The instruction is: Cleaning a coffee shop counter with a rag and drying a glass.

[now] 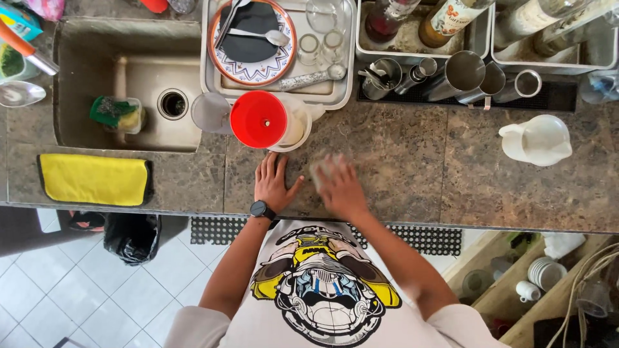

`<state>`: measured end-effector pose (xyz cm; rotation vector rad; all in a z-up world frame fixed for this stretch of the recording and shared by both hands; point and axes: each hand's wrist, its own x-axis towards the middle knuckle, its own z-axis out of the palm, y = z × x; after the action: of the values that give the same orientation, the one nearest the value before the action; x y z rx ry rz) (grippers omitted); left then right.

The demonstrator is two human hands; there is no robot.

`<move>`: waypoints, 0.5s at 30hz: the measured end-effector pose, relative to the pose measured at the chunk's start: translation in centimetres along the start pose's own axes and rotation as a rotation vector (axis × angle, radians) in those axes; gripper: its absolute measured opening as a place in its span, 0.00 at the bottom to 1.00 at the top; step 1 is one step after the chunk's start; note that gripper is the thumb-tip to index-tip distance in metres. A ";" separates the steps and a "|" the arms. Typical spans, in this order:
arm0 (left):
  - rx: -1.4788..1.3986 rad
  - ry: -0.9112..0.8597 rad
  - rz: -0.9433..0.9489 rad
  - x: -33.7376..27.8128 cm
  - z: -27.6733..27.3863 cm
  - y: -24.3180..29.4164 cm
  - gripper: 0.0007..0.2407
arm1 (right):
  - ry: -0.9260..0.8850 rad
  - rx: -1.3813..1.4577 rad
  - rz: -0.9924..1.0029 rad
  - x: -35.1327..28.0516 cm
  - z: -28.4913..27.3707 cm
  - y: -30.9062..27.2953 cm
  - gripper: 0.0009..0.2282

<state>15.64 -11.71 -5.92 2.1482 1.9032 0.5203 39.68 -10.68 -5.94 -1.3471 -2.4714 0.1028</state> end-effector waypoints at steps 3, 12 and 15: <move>0.011 0.035 0.004 0.2 0.1 -0.1 0.29 | -0.122 0.102 0.023 -2.5 1.0 0.8 0.24; 0.011 0.047 0.038 0.2 -0.7 0.3 0.22 | 0.041 0.000 0.554 0.4 0.4 9.7 0.26; 0.021 0.058 0.048 0.0 -0.5 0.2 0.19 | 0.047 -0.051 0.435 0.4 0.5 7.3 0.26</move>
<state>15.64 -11.73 -5.37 2.2204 1.8991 0.5799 45.20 -6.22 -7.88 -1.8651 -2.1169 0.1069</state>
